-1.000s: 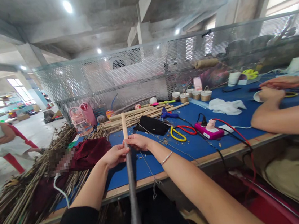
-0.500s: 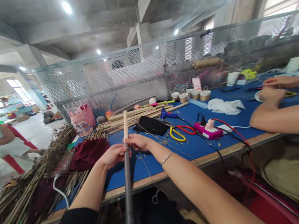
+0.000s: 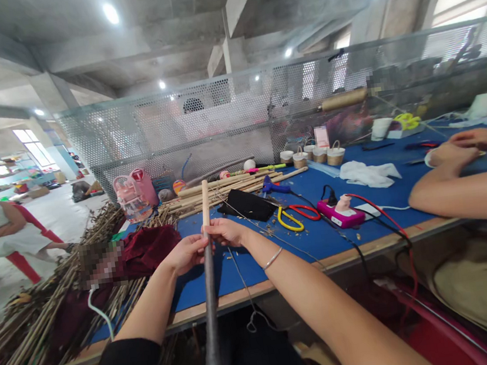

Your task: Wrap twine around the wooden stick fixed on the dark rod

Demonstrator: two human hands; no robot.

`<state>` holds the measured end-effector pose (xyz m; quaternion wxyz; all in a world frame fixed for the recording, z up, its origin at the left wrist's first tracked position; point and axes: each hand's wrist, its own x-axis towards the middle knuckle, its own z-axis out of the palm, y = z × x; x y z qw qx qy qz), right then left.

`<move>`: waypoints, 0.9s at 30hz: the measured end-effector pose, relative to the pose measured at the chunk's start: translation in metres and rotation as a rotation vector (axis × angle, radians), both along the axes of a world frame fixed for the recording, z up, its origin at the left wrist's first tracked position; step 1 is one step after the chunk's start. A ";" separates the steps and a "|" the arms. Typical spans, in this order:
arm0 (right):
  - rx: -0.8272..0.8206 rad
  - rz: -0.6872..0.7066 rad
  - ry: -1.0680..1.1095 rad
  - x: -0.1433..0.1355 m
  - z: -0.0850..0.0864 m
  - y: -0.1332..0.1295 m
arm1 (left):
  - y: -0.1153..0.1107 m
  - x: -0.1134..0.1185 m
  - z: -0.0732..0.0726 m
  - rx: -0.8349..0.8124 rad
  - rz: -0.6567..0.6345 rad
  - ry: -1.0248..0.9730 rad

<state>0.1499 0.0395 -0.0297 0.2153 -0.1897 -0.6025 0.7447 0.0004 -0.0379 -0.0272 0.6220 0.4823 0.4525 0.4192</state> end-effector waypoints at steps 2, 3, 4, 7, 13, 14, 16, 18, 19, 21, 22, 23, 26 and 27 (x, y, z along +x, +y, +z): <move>0.040 -0.025 -0.027 -0.001 0.000 0.000 | 0.001 0.002 -0.003 0.021 0.038 0.025; 0.057 -0.034 -0.039 -0.001 -0.001 0.001 | 0.002 0.003 -0.005 0.037 0.065 0.040; 0.067 -0.038 -0.047 -0.002 -0.001 0.001 | 0.003 0.004 -0.007 0.054 0.091 0.054; 0.051 -0.015 -0.033 -0.001 -0.001 0.002 | 0.004 0.004 -0.008 0.082 0.130 0.070; 0.003 0.004 0.008 0.001 0.000 0.001 | -0.003 0.000 0.003 0.026 0.012 0.015; 0.023 -0.014 -0.009 0.000 0.000 0.001 | -0.003 0.000 0.003 0.013 0.002 0.012; 0.052 -0.044 -0.039 0.000 -0.001 0.002 | -0.002 0.000 0.001 0.000 0.019 0.018; 0.060 -0.062 -0.046 -0.001 -0.002 0.003 | 0.000 0.000 -0.003 0.004 0.057 0.030; 0.061 -0.068 -0.044 -0.002 -0.003 0.003 | 0.001 0.000 -0.004 0.010 0.072 0.032; 0.056 -0.069 -0.037 -0.002 -0.003 0.003 | 0.002 0.000 -0.005 0.016 0.082 0.021; 0.048 -0.059 -0.034 -0.002 -0.003 0.003 | 0.001 0.000 -0.004 0.014 0.075 0.007; 0.038 -0.044 -0.029 -0.002 -0.003 0.002 | 0.001 -0.001 -0.003 0.008 0.062 -0.011; 0.016 0.005 -0.012 -0.001 -0.002 0.001 | -0.002 -0.002 0.004 -0.039 0.008 -0.065; 0.018 0.010 -0.009 -0.001 -0.002 0.001 | -0.003 -0.002 0.005 -0.058 -0.001 -0.078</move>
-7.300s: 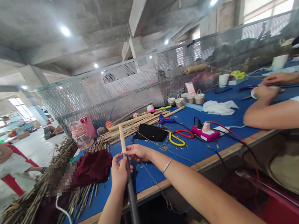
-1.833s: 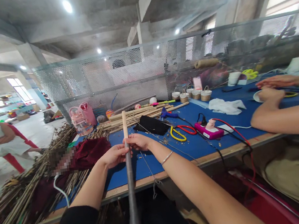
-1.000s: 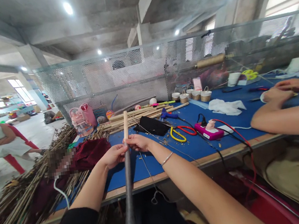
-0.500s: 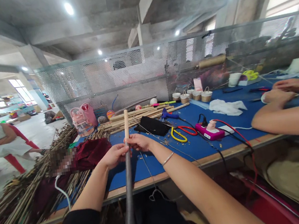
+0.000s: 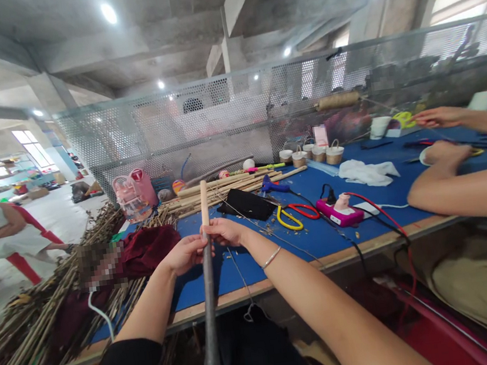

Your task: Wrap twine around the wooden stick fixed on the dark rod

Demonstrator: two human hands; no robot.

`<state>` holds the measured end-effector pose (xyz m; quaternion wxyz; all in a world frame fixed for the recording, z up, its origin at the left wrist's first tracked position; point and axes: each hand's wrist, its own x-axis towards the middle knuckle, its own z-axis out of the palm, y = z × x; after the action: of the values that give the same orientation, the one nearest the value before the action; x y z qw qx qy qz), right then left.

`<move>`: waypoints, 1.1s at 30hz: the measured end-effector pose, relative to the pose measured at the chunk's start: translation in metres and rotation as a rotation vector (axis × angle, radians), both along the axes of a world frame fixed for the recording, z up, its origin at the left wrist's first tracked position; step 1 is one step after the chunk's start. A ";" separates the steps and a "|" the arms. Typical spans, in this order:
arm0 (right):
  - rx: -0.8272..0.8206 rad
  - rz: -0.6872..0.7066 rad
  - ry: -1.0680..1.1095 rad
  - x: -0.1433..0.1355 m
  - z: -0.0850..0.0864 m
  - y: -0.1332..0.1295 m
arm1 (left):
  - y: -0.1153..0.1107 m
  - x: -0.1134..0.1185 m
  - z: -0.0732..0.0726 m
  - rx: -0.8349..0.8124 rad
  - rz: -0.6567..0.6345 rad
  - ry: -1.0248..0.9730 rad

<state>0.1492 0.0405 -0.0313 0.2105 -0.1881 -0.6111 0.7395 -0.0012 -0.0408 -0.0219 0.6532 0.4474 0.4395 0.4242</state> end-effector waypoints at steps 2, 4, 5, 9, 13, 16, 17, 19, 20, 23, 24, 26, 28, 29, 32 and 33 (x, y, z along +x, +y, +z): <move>0.006 -0.011 -0.004 0.000 -0.001 0.001 | -0.002 0.003 0.001 -0.034 0.017 -0.022; 0.007 -0.033 -0.018 0.000 -0.002 0.002 | -0.004 0.010 0.000 -0.060 0.077 -0.043; 0.002 -0.041 -0.024 0.000 -0.003 0.003 | -0.006 0.015 -0.002 -0.070 0.118 -0.054; -0.023 -0.051 -0.027 -0.001 -0.005 0.006 | -0.019 0.042 -0.008 -0.052 0.303 -0.110; -0.011 -0.036 0.020 -0.002 -0.005 0.004 | -0.031 0.056 -0.009 0.025 0.393 -0.143; 0.004 -0.034 0.083 -0.002 -0.003 0.001 | -0.036 0.054 -0.009 0.092 0.413 -0.186; 0.004 -0.032 0.093 -0.002 -0.001 0.001 | -0.037 0.053 -0.009 0.106 0.417 -0.217; 0.000 -0.022 0.100 -0.002 0.001 -0.001 | -0.038 0.050 -0.010 0.114 0.407 -0.299; 0.001 -0.015 0.101 -0.002 0.002 -0.001 | -0.038 0.049 -0.010 0.113 0.395 -0.341; 0.019 -0.014 0.108 -0.003 0.004 -0.004 | -0.037 0.047 -0.012 0.106 0.395 -0.416; 0.031 -0.023 0.110 -0.004 0.004 -0.004 | -0.037 0.048 -0.013 0.100 0.416 -0.420; 0.076 -0.043 0.100 -0.004 0.003 -0.005 | -0.036 0.048 -0.013 0.090 0.466 -0.409; 0.176 -0.060 0.024 -0.001 0.001 -0.003 | -0.036 0.049 -0.014 0.089 0.497 -0.396; 0.252 -0.080 -0.037 0.002 0.001 0.001 | -0.037 0.049 -0.014 0.093 0.505 -0.392; 0.543 -0.287 -0.181 0.024 0.007 0.029 | -0.038 0.047 -0.015 0.103 0.505 -0.403; 0.640 -0.413 -0.199 0.035 0.012 0.043 | -0.039 0.047 -0.015 0.105 0.497 -0.410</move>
<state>0.1845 0.0837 -0.0194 0.3426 -0.3028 -0.7775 0.4317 0.0455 -0.0800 -0.0371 0.5805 0.2647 0.3721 0.6742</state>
